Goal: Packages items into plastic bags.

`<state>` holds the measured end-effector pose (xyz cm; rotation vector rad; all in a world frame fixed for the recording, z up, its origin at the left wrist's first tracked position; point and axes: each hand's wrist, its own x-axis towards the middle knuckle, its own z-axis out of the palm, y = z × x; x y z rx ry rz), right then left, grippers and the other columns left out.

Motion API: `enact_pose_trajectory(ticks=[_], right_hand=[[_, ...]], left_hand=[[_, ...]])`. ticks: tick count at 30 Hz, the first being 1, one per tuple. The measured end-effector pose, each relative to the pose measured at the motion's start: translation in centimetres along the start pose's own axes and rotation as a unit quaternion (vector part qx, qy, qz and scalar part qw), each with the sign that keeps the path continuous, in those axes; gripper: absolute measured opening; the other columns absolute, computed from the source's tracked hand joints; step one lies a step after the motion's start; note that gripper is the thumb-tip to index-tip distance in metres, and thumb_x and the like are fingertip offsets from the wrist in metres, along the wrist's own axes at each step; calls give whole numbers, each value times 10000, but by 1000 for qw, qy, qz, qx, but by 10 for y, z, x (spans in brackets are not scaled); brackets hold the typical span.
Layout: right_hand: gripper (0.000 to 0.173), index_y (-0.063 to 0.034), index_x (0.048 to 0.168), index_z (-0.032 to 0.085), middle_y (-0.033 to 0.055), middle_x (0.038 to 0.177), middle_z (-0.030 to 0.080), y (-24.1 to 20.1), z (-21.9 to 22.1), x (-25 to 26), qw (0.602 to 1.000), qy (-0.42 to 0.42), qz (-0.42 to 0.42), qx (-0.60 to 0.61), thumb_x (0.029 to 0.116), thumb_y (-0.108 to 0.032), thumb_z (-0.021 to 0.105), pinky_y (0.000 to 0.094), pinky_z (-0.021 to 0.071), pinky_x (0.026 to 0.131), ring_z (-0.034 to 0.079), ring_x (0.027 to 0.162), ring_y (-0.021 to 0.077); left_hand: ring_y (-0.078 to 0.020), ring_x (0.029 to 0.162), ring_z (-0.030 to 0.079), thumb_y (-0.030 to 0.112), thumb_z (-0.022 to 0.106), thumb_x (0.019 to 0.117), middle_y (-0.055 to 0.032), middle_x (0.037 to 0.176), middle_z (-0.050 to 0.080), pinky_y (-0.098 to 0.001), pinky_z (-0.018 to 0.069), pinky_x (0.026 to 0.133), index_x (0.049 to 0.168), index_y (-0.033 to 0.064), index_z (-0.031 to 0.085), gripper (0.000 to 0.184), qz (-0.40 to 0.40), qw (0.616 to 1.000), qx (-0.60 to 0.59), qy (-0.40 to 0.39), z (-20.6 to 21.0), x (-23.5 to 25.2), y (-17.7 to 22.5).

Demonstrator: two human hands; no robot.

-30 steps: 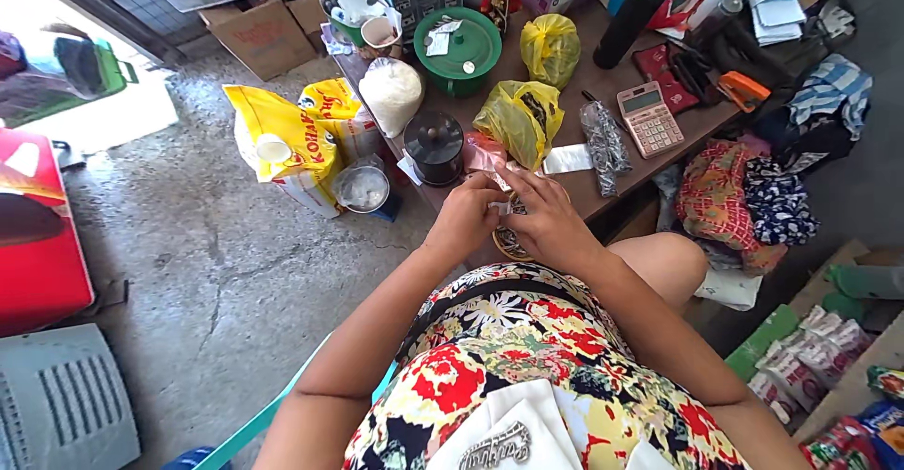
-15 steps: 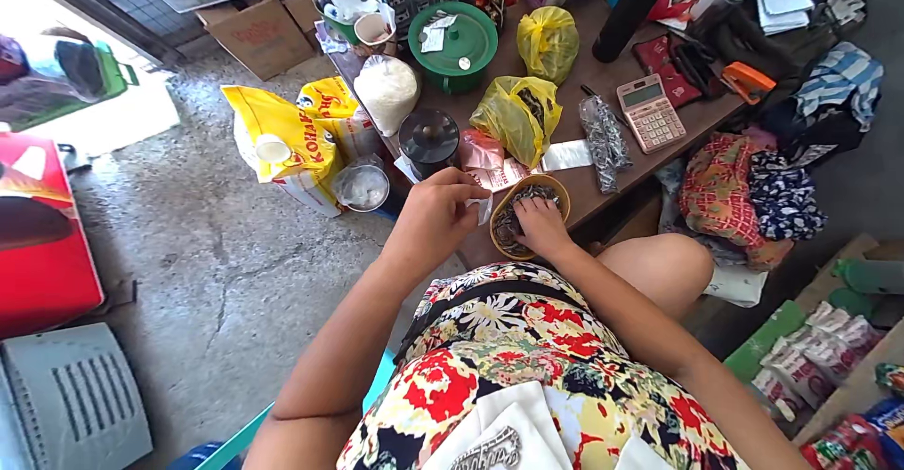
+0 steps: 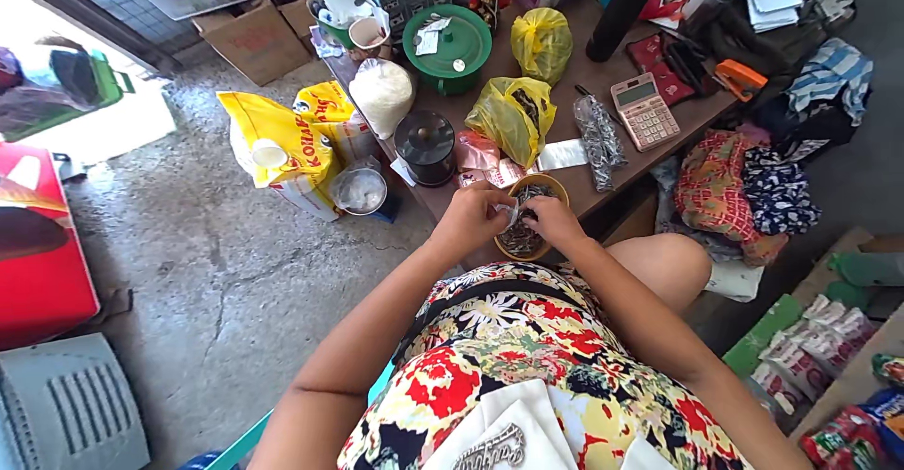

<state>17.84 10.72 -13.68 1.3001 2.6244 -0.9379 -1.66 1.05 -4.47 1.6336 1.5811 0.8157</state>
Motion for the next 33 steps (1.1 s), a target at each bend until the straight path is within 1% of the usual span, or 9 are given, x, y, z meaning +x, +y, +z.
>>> enact_pose_trajectory(ticks=[5,9,12,14,21,23,26,29,33], right_hand=[[243,-48,1170,748,170,1154,733,-1,-30,-15,989,50,52,131,952,-157,746,562,506,993,682,1109,349],[300,-19,1216,677,156,1083,720,3,-39,-22,960,56,91,257,949,-132,751,434,581,867,711,932,242],[302,-18,1222,653,124,1019,702,6,-40,-28,924,83,96,360,942,-84,745,340,583,796,688,837,164],[290,-11,1208,652,114,981,695,5,-42,-32,908,99,99,395,938,-65,742,314,586,760,677,788,138],[277,-23,1182,652,89,947,699,-9,-51,-49,896,193,86,390,924,-53,750,291,590,735,681,767,115],[280,-16,1177,648,109,971,697,-18,-47,-54,902,231,77,356,921,-66,752,323,594,734,687,785,141],[295,9,1167,646,157,1083,682,-26,-31,-57,909,281,51,303,907,-74,756,363,606,745,698,844,194],[301,32,1150,651,176,1116,672,-28,-18,-59,902,334,22,273,890,-82,750,331,609,741,702,867,190],[285,34,1140,638,146,1091,661,-25,-11,-59,877,386,-22,287,899,-89,728,282,605,766,690,875,138]], left_hand=[[-108,722,621,40,617,955,-138,1128,681,-266,538,683,1120,20,752,214,-25,999,-35,-16,4,10,-1],[-102,704,592,27,615,946,-128,1094,678,-261,513,666,1123,24,751,223,-25,999,-30,-24,10,17,-5],[-119,708,602,24,617,945,-138,1080,678,-281,522,675,1133,21,749,230,-31,999,-30,-28,16,23,-7],[-128,715,605,24,620,948,-141,1083,674,-291,526,684,1143,16,742,230,-45,998,-30,-36,19,26,-7],[-179,751,622,25,627,941,-166,1089,674,-343,537,719,1157,2,736,243,-70,995,-33,-63,33,32,-8],[-190,753,625,29,632,944,-175,1081,672,-362,541,724,1164,-4,731,243,-81,993,-47,-67,35,33,-6],[-173,763,624,33,635,949,-159,1102,660,-347,544,736,1169,0,720,239,-104,990,-65,-73,35,34,-1],[-166,753,632,22,638,948,-163,1111,671,-342,552,738,1183,-6,712,249,-104,989,-75,-79,37,34,1],[-155,727,629,31,619,963,-163,1118,682,-335,551,721,1178,-2,721,240,-96,988,-73,-94,42,34,-2]])
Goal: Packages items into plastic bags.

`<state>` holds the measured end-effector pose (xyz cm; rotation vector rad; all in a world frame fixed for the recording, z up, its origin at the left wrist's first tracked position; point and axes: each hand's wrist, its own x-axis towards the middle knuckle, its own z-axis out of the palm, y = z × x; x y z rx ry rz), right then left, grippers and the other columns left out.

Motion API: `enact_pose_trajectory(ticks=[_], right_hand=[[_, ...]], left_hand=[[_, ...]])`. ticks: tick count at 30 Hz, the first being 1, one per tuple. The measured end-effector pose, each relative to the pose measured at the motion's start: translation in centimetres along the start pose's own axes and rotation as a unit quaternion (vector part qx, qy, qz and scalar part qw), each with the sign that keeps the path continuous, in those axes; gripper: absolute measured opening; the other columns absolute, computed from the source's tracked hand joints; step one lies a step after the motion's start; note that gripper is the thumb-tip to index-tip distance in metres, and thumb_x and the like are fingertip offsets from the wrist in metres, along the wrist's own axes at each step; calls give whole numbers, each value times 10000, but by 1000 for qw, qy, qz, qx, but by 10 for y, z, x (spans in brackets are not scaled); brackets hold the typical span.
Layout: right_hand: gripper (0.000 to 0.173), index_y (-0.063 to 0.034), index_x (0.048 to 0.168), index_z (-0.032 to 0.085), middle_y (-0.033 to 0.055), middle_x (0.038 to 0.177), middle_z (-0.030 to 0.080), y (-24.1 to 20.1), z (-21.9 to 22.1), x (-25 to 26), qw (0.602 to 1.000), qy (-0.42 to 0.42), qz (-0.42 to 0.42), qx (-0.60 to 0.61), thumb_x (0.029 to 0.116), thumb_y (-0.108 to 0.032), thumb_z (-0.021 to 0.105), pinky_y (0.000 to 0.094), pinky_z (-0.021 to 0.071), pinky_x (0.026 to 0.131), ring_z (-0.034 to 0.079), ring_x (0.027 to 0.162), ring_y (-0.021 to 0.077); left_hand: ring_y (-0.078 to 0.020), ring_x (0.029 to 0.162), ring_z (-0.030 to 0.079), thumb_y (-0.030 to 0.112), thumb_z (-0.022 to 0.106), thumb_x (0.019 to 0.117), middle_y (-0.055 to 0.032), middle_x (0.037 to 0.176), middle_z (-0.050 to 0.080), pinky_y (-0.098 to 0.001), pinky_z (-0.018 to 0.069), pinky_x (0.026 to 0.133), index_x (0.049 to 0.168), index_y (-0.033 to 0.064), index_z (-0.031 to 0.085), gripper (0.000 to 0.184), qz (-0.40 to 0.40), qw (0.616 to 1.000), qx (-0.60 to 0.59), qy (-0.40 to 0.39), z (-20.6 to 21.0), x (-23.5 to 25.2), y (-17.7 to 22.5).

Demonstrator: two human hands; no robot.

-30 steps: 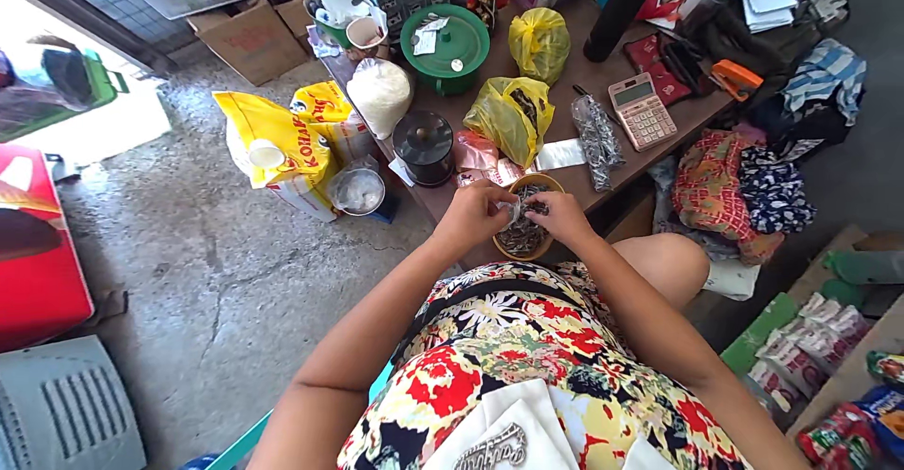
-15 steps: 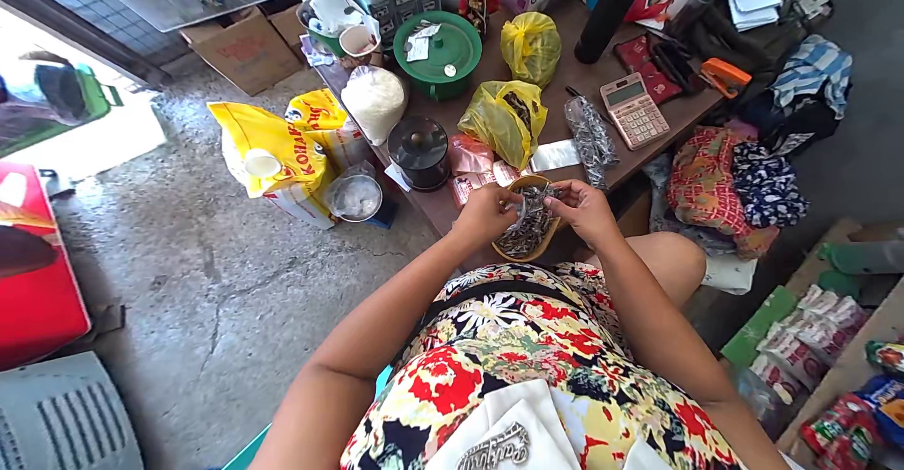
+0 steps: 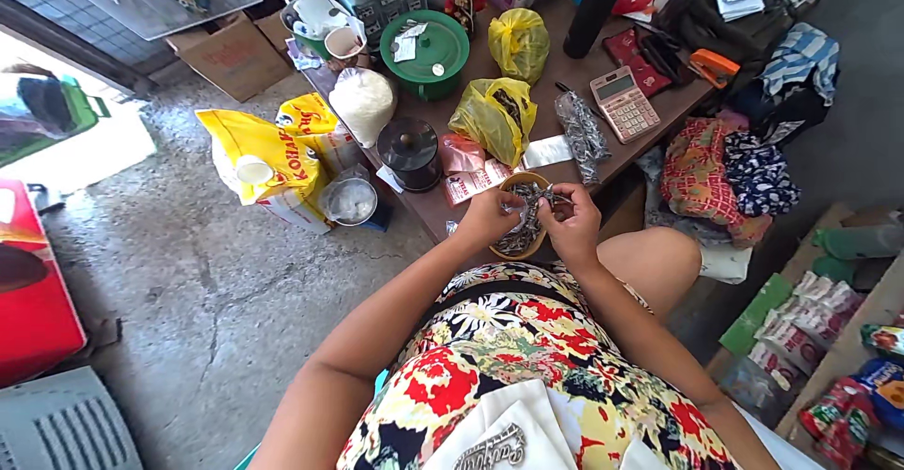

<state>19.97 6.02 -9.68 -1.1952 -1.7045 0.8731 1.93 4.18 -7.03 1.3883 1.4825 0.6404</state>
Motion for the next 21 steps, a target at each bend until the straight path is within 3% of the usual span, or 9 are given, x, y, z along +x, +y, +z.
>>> enact_pose_trajectory(ticks=[4,7,11,14,18,21], right_hand=[[287,40,1146,637,160,1096,663,7,2,-4,1000,-16,-12,5,900,-81,722,284,605,761,693,876,149],[252,34,1125,650,162,1090,673,12,3,-9,997,-70,-8,-8,903,-59,725,301,613,763,701,878,167],[194,19,1089,700,159,1052,679,14,-1,-10,989,-129,-9,-71,902,-35,714,289,562,626,646,728,161],[200,12,1098,714,174,1050,684,9,-5,-6,979,-167,-12,-119,903,-31,717,351,571,663,670,794,224],[192,25,1092,726,182,1009,668,0,-8,1,964,-203,3,-169,906,-18,713,425,583,776,675,884,285],[241,25,1141,710,188,1058,676,-6,-9,3,962,-214,25,-167,904,-13,715,449,580,825,682,927,298]], left_hand=[[-174,767,656,30,589,983,-165,1113,693,-353,564,760,1184,-12,713,240,1,1000,5,-12,4,2,0],[-161,724,660,35,597,986,-146,983,712,-352,569,744,1178,-14,706,225,-10,1000,-15,-9,4,2,0],[-130,704,638,-1,615,969,-135,1030,698,-319,567,728,1197,6,700,243,-18,999,-42,5,5,1,-1],[-140,750,642,-11,620,955,-144,1123,677,-314,561,739,1191,7,716,255,-4,1000,-23,6,7,0,-2],[-166,771,648,-9,631,941,-160,1105,683,-327,555,741,1141,5,736,226,22,999,1,30,13,-1,-5],[-180,764,653,-18,627,929,-177,1095,678,-333,564,737,1142,-16,734,238,40,998,12,44,14,-2,-5]])
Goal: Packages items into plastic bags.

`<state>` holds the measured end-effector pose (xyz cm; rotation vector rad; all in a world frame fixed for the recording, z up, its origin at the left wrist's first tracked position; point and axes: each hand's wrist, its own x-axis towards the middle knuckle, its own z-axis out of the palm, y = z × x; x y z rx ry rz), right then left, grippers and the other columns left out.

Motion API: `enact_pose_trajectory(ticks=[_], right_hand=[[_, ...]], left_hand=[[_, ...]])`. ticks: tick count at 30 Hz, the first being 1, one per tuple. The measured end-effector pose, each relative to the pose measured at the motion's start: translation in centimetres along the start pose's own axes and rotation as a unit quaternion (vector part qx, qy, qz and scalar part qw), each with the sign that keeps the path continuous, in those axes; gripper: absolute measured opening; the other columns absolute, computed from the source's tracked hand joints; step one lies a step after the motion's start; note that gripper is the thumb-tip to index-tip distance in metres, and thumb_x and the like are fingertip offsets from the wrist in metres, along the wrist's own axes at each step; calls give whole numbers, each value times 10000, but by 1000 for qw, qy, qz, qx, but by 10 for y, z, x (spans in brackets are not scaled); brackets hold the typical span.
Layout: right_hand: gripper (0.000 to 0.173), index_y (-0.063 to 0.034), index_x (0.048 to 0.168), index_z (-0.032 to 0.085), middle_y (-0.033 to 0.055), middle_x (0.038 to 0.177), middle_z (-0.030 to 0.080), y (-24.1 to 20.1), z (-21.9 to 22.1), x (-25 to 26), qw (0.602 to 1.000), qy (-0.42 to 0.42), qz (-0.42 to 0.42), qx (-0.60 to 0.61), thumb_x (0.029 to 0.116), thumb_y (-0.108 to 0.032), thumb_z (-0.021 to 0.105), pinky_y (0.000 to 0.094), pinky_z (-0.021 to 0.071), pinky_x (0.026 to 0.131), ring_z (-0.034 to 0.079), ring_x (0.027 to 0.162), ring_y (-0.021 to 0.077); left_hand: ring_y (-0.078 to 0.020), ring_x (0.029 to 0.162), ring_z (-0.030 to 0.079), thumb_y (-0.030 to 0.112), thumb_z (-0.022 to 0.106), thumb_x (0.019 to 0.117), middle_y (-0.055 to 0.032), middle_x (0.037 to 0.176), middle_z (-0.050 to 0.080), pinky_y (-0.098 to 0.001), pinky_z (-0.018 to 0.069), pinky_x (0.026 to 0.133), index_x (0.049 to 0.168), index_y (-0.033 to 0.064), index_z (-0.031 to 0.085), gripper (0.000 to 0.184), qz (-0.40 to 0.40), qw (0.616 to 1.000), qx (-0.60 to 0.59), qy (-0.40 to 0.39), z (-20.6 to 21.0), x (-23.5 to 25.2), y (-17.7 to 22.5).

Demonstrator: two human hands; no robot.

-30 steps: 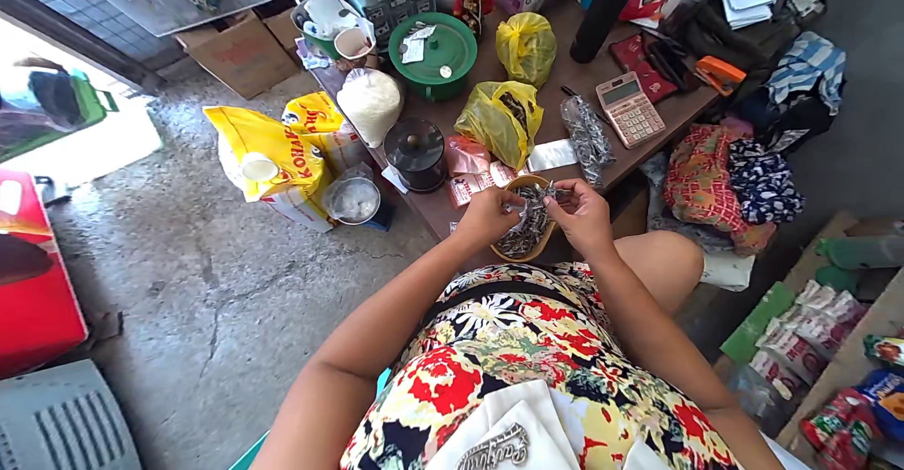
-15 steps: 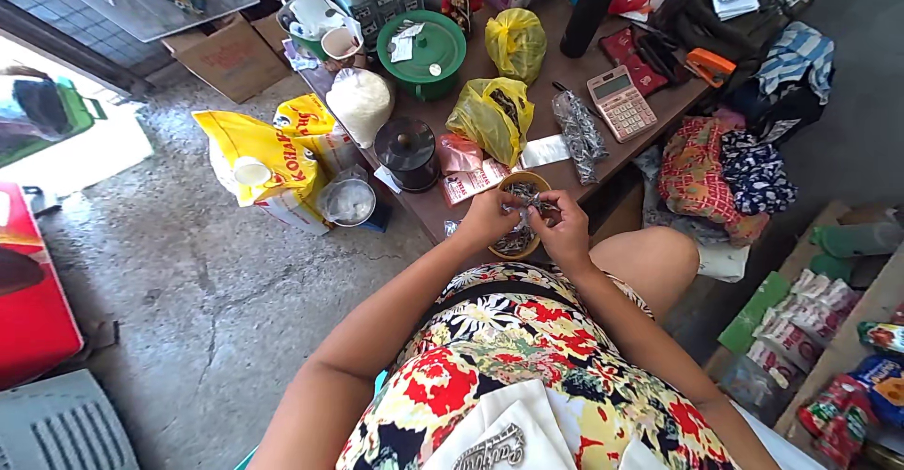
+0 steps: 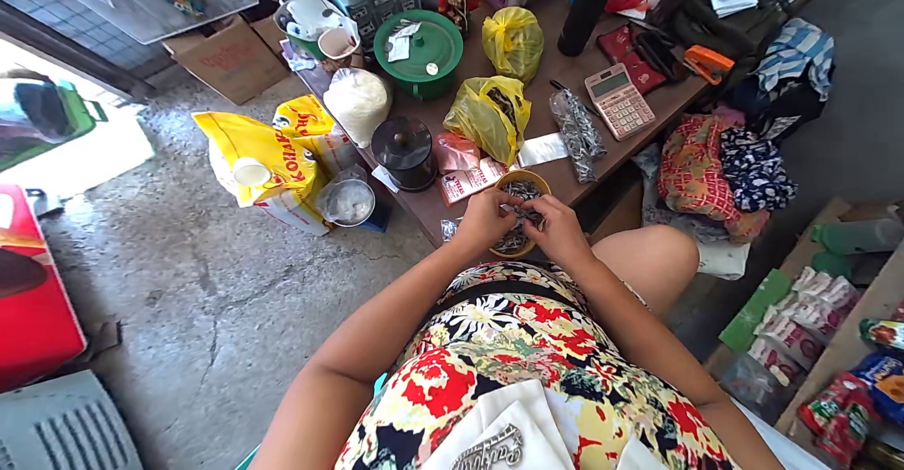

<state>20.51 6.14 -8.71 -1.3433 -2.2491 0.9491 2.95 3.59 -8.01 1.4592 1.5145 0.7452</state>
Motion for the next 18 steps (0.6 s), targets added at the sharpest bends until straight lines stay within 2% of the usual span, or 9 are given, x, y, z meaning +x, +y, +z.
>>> enact_pose_trajectory(ticks=[1,3,8,11,14,16,18], right_hand=[[299,28,1189,679,202,1107,691,-1,-1,0,1000,0,3,12,896,-8,726,458,585,838,698,941,309],[401,25,1255,594,213,1133,681,-4,-5,-1,999,-6,7,31,890,-15,756,453,594,794,706,901,306],[202,10,1095,708,187,1116,657,-2,-13,-2,999,-2,-33,16,902,-29,753,362,587,705,669,800,231],[196,10,1093,730,191,1119,654,0,-13,-2,999,-4,-53,-6,898,23,730,371,591,719,667,806,245],[310,30,1192,666,202,1133,686,-6,-14,1,998,-11,-58,-21,888,51,724,440,600,804,706,918,305],[360,35,1224,612,196,1125,676,-11,-16,2,998,-19,-59,-9,886,52,735,419,603,800,706,906,286],[372,31,1223,605,198,1152,667,-13,-18,3,998,-22,-55,13,879,59,744,396,611,791,713,898,268]], left_hand=[[-184,759,657,-21,629,922,-187,1105,678,-334,567,732,1149,-19,732,250,4,1000,5,4,0,0,1],[-181,752,647,-26,631,918,-192,1110,669,-327,561,727,1162,-17,729,263,3,1000,14,3,-1,-1,4],[-168,745,649,-22,636,924,-188,1132,672,-312,564,718,1167,-16,728,260,13,1000,20,6,0,-3,5],[-160,745,642,-24,636,926,-178,1122,668,-303,559,714,1168,-10,729,259,11,1000,21,12,0,-4,8],[-167,740,635,-29,639,918,-180,1107,664,-308,554,712,1157,-18,727,255,11,1000,25,10,0,-5,10],[-167,731,641,-29,647,922,-186,1124,668,-307,560,699,1157,-29,721,246,11,999,29,12,0,-7,12],[-168,761,655,-19,644,925,-188,1154,666,-306,570,721,1166,-26,720,253,5,1000,22,9,0,-6,11]])
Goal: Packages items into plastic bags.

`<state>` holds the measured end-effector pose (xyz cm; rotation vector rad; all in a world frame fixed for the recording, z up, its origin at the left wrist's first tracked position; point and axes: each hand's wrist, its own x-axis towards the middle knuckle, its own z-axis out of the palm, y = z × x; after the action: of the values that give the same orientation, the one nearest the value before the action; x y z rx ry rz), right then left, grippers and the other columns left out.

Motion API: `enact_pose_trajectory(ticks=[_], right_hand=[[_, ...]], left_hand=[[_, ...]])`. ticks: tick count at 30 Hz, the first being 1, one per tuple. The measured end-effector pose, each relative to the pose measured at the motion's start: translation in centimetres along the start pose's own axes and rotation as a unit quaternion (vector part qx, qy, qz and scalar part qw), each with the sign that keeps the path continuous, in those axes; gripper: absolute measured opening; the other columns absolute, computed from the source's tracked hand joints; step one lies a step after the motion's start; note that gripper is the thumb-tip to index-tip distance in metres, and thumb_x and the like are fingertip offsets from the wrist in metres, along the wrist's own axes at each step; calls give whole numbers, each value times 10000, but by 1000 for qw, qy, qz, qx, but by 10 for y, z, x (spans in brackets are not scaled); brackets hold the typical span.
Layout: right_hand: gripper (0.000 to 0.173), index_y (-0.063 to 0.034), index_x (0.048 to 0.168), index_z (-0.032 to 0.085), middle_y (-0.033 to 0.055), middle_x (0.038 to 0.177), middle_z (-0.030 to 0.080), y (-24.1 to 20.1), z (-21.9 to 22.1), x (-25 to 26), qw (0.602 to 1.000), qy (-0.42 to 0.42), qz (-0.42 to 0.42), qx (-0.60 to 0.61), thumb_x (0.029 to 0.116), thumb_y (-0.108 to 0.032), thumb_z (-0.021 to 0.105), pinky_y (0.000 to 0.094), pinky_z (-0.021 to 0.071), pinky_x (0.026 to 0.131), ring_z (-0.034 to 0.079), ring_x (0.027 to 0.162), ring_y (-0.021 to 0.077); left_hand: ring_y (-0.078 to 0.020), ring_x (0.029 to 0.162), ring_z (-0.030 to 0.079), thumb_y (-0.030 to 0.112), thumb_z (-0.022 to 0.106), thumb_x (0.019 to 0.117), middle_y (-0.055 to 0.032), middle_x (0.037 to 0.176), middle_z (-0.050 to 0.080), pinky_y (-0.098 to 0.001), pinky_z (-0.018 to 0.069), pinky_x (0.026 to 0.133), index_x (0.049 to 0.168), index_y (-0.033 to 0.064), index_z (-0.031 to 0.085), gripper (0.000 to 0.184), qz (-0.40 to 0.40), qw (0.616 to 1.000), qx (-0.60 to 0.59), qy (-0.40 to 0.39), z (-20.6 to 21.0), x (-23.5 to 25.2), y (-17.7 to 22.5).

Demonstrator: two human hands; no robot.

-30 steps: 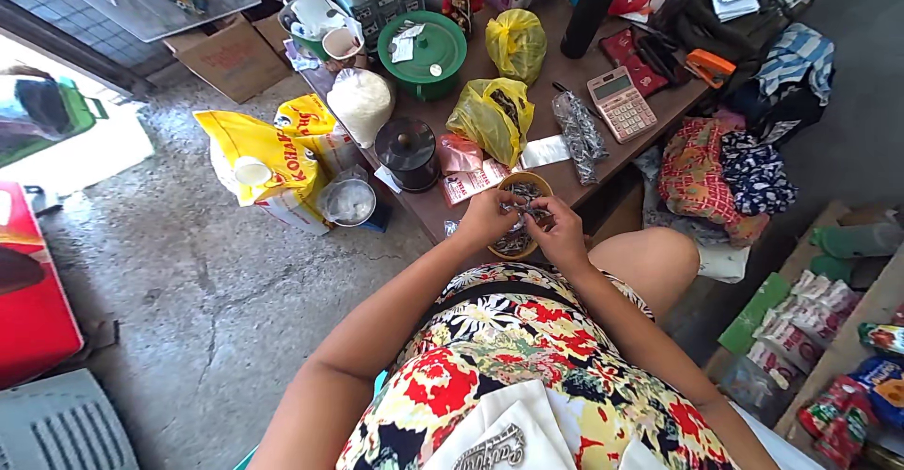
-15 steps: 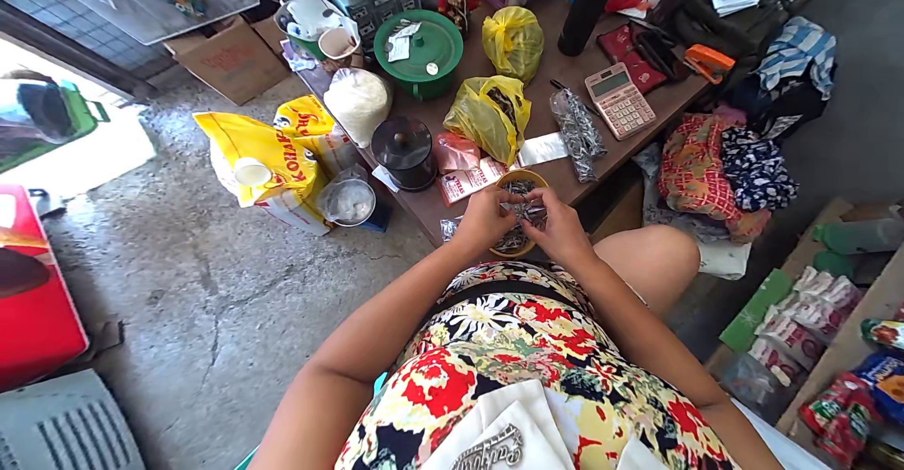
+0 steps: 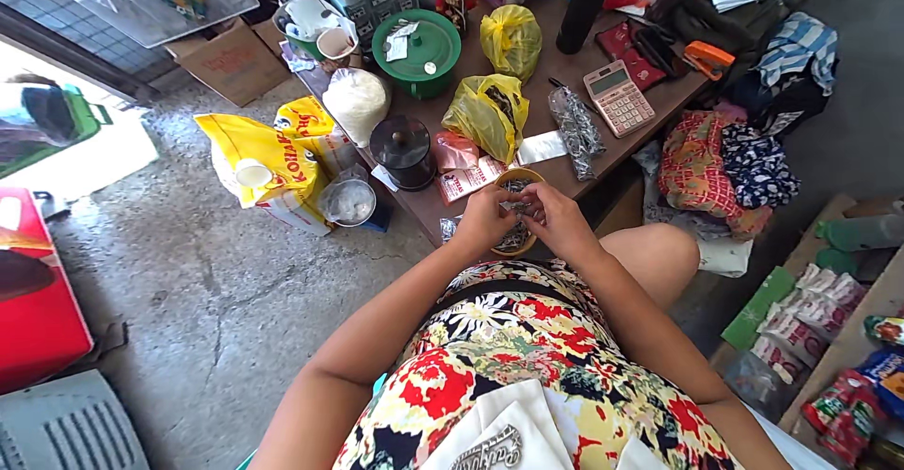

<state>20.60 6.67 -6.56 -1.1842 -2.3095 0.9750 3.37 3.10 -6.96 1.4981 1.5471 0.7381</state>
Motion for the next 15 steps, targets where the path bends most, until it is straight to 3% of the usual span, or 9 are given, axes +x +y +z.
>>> enact_pose_trajectory(ticks=[5,11,14,15], right_hand=[[285,49,1137,622,197,1132,662,0,-1,1,998,33,-42,28,878,73,738,365,627,846,725,962,248],[91,35,1004,670,161,1018,676,2,4,2,992,78,-102,19,918,29,700,326,618,827,710,893,205],[183,3,1060,708,143,1063,718,7,7,1,990,46,-116,-71,878,19,693,479,538,948,662,1086,328],[238,-13,1087,710,131,1070,727,8,7,1,987,32,-120,-105,849,6,702,525,507,938,644,1108,360]], left_hand=[[-156,748,643,-16,642,925,-182,1148,661,-291,559,710,1152,-19,725,242,2,1000,-11,6,-2,-2,-1],[-159,738,645,-6,639,928,-173,1130,669,-309,562,711,1150,-17,725,238,4,1000,-13,3,-8,-5,3],[-130,731,637,-9,648,925,-153,1130,666,-280,558,700,1147,-4,727,236,9,1000,-26,9,-11,-5,0],[-121,731,632,-12,649,920,-146,1134,667,-271,552,696,1144,4,730,239,9,1000,-26,10,-12,-5,0]])
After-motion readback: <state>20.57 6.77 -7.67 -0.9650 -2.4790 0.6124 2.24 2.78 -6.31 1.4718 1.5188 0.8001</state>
